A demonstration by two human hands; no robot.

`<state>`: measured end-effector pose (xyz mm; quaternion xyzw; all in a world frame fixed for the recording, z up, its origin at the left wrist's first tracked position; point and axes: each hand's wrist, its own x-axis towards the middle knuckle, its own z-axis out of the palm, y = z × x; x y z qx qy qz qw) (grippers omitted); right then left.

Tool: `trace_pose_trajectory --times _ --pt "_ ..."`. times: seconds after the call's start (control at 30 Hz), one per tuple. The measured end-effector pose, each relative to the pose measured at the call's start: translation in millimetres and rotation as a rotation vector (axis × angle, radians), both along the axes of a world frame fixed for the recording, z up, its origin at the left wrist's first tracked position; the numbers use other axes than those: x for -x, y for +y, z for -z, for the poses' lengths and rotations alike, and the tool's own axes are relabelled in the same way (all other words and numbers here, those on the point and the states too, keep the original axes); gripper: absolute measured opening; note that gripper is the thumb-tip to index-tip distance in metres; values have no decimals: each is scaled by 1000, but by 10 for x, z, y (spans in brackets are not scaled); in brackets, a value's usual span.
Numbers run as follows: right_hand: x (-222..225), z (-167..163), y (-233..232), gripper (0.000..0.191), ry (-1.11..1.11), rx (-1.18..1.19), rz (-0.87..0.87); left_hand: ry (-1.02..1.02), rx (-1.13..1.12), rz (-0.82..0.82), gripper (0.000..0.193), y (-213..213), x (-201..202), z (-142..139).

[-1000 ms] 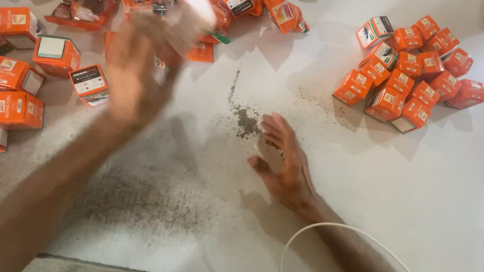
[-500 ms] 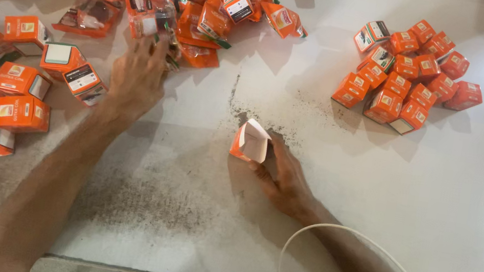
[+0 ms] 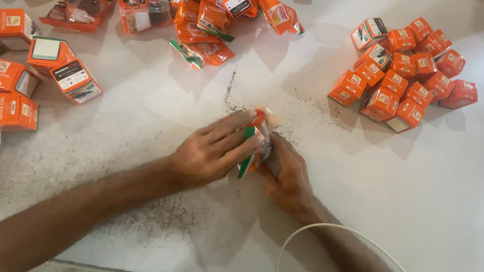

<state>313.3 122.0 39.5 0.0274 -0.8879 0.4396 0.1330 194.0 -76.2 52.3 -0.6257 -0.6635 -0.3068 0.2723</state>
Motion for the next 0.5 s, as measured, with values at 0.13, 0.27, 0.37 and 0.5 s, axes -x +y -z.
trace_pose_trajectory --times 0.13,0.27,0.37,0.5 --pt "-9 18 -49 65 105 -79 -11 -194 97 -18 58 9 -45 32" --pt "6 -2 -87 68 9 -74 30 -276 54 -121 39 54 -122 7" --pt "-4 -16 -92 69 -14 -64 49 -323 74 -210 26 180 -142 -60" --pt "-34 2 -65 66 -44 -38 58 -483 152 -247 25 348 -149 -166"
